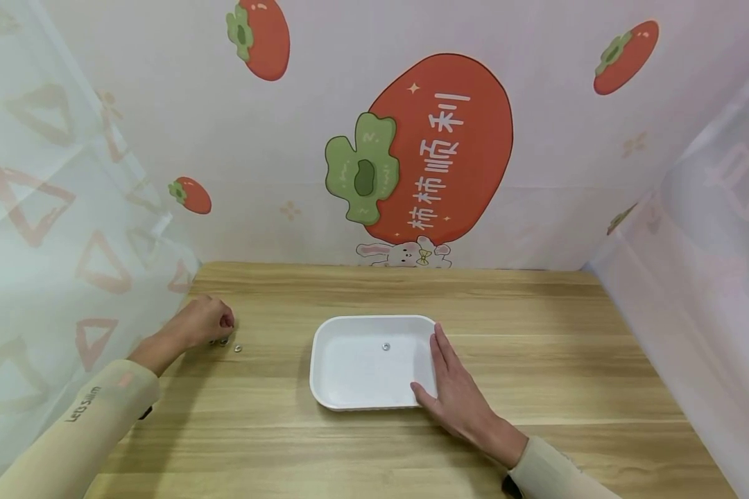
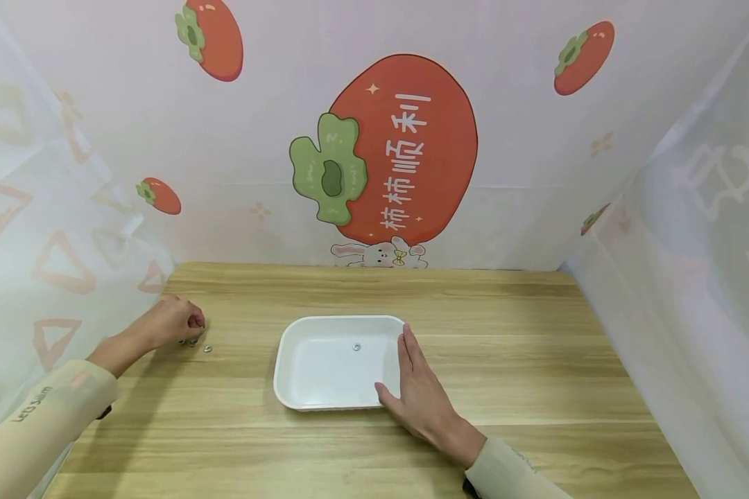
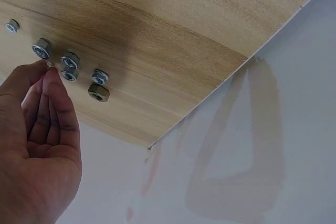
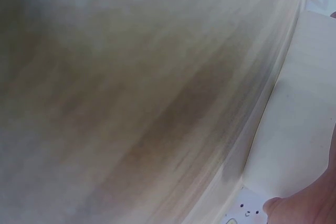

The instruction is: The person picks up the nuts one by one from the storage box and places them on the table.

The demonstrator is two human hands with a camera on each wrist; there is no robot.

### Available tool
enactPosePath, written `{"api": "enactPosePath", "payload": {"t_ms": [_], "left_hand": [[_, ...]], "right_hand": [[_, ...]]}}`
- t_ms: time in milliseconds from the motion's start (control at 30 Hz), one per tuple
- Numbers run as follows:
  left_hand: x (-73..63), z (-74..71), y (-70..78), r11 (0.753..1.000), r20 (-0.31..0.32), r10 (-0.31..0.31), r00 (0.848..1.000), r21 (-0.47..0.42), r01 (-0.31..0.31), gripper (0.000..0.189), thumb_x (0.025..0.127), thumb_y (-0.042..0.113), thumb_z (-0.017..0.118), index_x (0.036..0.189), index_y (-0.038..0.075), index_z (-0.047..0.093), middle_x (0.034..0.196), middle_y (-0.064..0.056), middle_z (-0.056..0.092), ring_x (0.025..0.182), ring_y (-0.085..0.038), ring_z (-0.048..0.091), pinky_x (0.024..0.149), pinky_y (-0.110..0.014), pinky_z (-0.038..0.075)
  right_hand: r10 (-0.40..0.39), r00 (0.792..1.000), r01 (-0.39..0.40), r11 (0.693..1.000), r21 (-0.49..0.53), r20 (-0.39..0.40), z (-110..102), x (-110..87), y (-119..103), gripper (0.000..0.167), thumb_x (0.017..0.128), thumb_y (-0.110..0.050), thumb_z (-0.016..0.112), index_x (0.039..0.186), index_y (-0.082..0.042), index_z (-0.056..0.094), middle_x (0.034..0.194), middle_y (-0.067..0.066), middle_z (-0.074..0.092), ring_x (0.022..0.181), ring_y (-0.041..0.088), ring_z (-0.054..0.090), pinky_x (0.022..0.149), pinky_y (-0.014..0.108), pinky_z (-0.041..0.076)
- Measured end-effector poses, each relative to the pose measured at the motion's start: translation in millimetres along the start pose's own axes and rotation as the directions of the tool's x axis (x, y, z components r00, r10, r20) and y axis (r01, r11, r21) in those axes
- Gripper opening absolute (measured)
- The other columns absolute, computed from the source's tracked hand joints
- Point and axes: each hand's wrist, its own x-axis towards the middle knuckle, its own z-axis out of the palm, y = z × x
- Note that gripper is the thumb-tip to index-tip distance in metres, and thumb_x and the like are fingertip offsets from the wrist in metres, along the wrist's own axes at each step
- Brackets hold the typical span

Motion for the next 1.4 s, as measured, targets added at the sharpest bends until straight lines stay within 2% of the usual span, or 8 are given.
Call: {"api": "enactPosePath", "payload": {"t_ms": [167,633,967,1300,1400], "left_hand": [[1.3,-0.3,0.8,1.000,0.006,0.011,1.000,0.026,-0.011,0.011,0.084,0.001,0.078,0.078,0.010,0.076,0.073,0.004,0.068,0.063,-0.008,0.053,0.059,-0.030,0.049],[3.4,-3.9,2.8,0.999,0.016,0.006,1.000,0.037,-0.007,0.021,0.085,-0.001,0.074,0.072,0.015,0.071,0.069,0.006,0.060,0.059,-0.009,0.043,0.058,-0.028,0.037],[4.8,-4.9,2.7,0.998,0.019,0.005,1.000,0.063,-0.006,0.014,0.084,0.002,0.078,0.075,0.013,0.075,0.075,0.004,0.068,0.063,-0.010,0.050,0.060,-0.032,0.047],[4.5,-4.2,1.5,0.999,0.021,-0.019,1.000,0.038,0.018,0.021,0.084,0.002,0.078,0.070,0.016,0.070,0.067,0.008,0.058,0.060,-0.010,0.042,0.058,-0.030,0.038],[3.4,-5.0,2.5,0.999,0.019,-0.029,0.999,0.024,0.028,0.028,0.083,0.001,0.075,0.064,0.017,0.063,0.060,0.010,0.047,0.057,-0.009,0.035,0.056,-0.028,0.031]], "right_hand": [[-0.002,1.000,0.002,1.000,-0.002,-0.004,-0.2,0.0,-0.2,0.099,0.099,-0.047,0.066,0.164,0.009,0.018,0.176,0.020,0.010,0.159,0.037,0.028,0.119,0.053,0.041],[0.005,1.000,-0.005,1.000,0.009,0.012,-1.6,-0.4,-0.8,0.100,0.099,-0.047,0.066,0.165,0.008,0.015,0.177,0.017,0.006,0.160,0.036,0.025,0.120,0.054,0.039],[0.005,1.000,-0.005,1.000,0.008,0.013,-0.9,0.0,-0.6,0.099,0.100,-0.047,0.066,0.165,0.008,0.015,0.177,0.017,0.006,0.160,0.035,0.024,0.121,0.053,0.038],[0.001,1.000,-0.001,1.000,-0.001,0.009,-0.3,0.5,-0.6,0.098,0.100,-0.047,0.065,0.165,0.008,0.016,0.177,0.018,0.008,0.160,0.035,0.024,0.121,0.052,0.038],[0.007,1.000,-0.007,1.000,0.003,0.015,-1.1,0.5,-1.2,0.099,0.100,-0.047,0.066,0.165,0.008,0.016,0.177,0.018,0.007,0.160,0.035,0.024,0.121,0.052,0.038]]}}
